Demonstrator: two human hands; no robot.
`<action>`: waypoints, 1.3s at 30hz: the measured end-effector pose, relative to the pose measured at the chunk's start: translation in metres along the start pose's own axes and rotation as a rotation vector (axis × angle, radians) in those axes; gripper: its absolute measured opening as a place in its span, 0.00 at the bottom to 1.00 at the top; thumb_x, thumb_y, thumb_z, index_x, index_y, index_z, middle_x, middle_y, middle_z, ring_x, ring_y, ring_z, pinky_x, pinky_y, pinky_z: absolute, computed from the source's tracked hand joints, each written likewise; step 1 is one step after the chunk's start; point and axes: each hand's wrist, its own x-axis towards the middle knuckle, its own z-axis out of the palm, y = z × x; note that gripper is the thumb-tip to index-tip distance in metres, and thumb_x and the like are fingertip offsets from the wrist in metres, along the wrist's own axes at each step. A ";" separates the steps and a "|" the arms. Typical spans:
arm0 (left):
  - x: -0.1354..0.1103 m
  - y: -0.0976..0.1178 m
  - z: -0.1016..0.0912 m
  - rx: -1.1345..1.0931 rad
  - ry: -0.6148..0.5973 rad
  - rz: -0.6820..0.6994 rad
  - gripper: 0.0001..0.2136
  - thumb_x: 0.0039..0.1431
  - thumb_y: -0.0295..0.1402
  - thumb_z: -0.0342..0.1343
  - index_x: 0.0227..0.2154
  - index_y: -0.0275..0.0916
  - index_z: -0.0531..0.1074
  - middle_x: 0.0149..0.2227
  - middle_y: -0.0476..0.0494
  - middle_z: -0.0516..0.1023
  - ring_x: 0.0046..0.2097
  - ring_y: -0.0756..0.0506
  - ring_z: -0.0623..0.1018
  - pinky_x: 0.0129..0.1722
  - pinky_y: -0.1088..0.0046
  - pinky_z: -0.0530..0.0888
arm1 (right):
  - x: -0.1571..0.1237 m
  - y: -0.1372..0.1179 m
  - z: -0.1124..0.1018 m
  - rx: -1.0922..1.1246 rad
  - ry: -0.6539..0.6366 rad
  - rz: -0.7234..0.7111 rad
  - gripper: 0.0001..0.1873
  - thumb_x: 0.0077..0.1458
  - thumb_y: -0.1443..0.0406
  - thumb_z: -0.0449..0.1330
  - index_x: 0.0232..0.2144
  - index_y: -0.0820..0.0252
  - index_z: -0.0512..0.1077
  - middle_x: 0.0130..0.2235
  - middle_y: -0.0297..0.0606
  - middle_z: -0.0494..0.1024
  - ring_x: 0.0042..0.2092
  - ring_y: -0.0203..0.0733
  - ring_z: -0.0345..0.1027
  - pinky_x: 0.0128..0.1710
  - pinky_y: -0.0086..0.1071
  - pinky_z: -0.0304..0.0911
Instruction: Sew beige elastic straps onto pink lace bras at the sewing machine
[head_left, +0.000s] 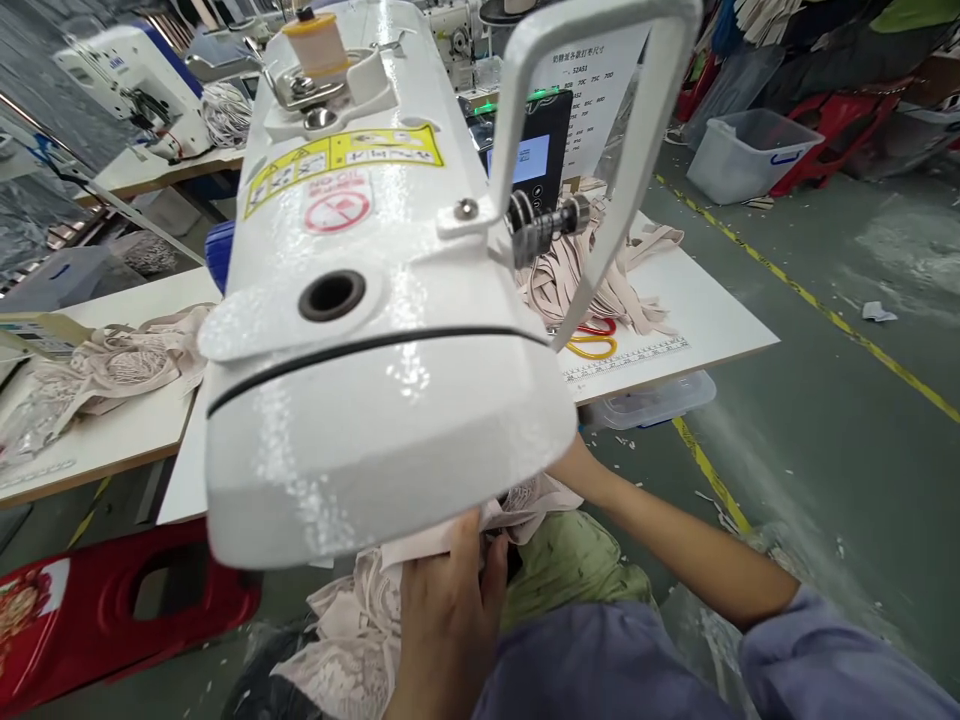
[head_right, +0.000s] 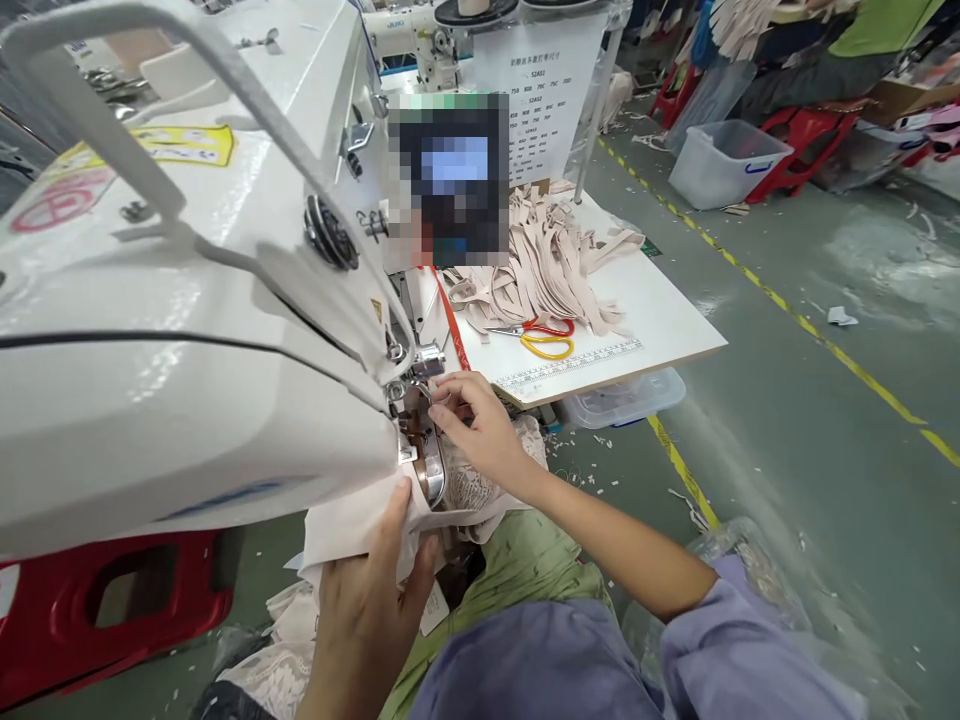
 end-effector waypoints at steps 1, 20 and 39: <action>0.000 0.001 0.000 0.001 0.002 0.000 0.25 0.68 0.37 0.49 0.65 0.37 0.56 0.53 0.30 0.77 0.52 0.33 0.77 0.48 0.56 0.75 | -0.001 0.002 -0.001 -0.025 0.014 -0.031 0.11 0.54 0.53 0.61 0.35 0.52 0.73 0.49 0.41 0.72 0.42 0.47 0.67 0.47 0.44 0.66; 0.004 0.009 0.006 -0.015 0.055 0.068 0.28 0.66 0.33 0.52 0.66 0.36 0.53 0.59 0.26 0.70 0.60 0.31 0.71 0.52 0.54 0.74 | -0.015 0.004 -0.004 -0.029 -0.029 -0.140 0.08 0.60 0.59 0.56 0.36 0.57 0.71 0.39 0.38 0.72 0.42 0.41 0.66 0.39 0.33 0.63; -0.031 0.044 0.025 -0.024 0.104 0.052 0.37 0.67 0.37 0.50 0.69 0.24 0.36 0.60 0.15 0.67 0.57 0.31 0.74 0.47 0.58 0.77 | -0.079 0.004 0.000 0.155 -0.078 0.085 0.14 0.55 0.55 0.61 0.38 0.58 0.69 0.34 0.34 0.71 0.36 0.40 0.65 0.37 0.33 0.62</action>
